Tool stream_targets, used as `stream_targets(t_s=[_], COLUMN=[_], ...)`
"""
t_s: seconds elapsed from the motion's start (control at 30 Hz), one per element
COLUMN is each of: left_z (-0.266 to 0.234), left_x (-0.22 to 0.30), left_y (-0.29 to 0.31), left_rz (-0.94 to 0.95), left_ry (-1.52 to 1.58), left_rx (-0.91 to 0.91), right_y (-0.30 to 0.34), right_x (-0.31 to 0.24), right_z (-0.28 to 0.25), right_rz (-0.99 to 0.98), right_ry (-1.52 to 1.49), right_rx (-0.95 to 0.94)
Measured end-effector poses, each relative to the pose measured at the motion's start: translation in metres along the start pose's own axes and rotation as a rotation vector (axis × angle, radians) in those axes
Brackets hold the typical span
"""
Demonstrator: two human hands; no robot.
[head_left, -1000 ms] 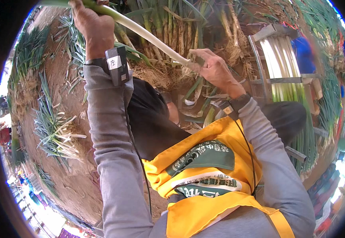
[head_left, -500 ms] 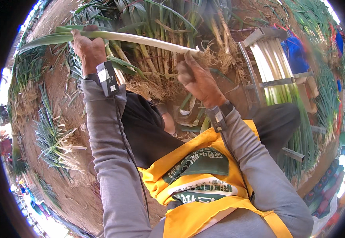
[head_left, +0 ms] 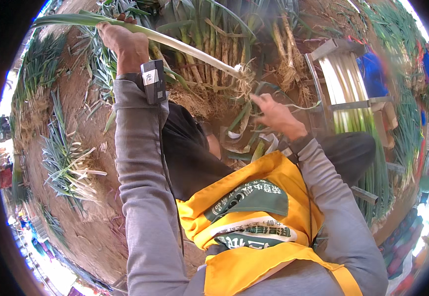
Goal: Peeling, cleaning, and sorting harvested leeks in a shed.
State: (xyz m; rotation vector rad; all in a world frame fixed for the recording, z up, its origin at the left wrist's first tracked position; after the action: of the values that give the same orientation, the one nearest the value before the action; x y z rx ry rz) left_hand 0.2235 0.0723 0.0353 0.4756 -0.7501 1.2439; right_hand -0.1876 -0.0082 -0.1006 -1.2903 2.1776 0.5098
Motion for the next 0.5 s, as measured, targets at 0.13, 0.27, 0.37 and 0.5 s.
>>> stream_targets(t_s=[0.13,0.27,0.37,0.5], left_z=[0.018,0.006,0.019,0.013], left_x=[0.011,0.026,0.004,-0.001], left_y=[0.017,-0.001,0.007,0.001], left_rz=[0.082,0.252,0.149,0.053], left_ry=[-0.137,-0.286,-0.148,-0.007], left_rx=[0.011,-0.262,-0.166,-0.080], right_y=[0.011,-0.010,-0.030,-0.044], right_x=[0.006,-0.004,-0.050,-0.060], right_z=[-0.023,-0.064,-0.058,-0.036], right_rz=[0.152,0.272,-0.195,-0.097], right_ry=[0.044,-0.457,0.061,0.131], right_rx=[0.023,0.533,0.586,0.414])
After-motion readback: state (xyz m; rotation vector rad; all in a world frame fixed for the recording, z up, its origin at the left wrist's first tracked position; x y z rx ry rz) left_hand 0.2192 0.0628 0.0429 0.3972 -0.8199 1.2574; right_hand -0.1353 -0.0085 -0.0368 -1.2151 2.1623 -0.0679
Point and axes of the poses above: each hand's wrist, its own y-axis away from the middle knuckle, its own z-axis out of the palm, x = y × z, the point moved 9 cm from there along -y, towards the middle knuckle, and after that the axes turned 5 degrees about -x, right-handed, at the moved point
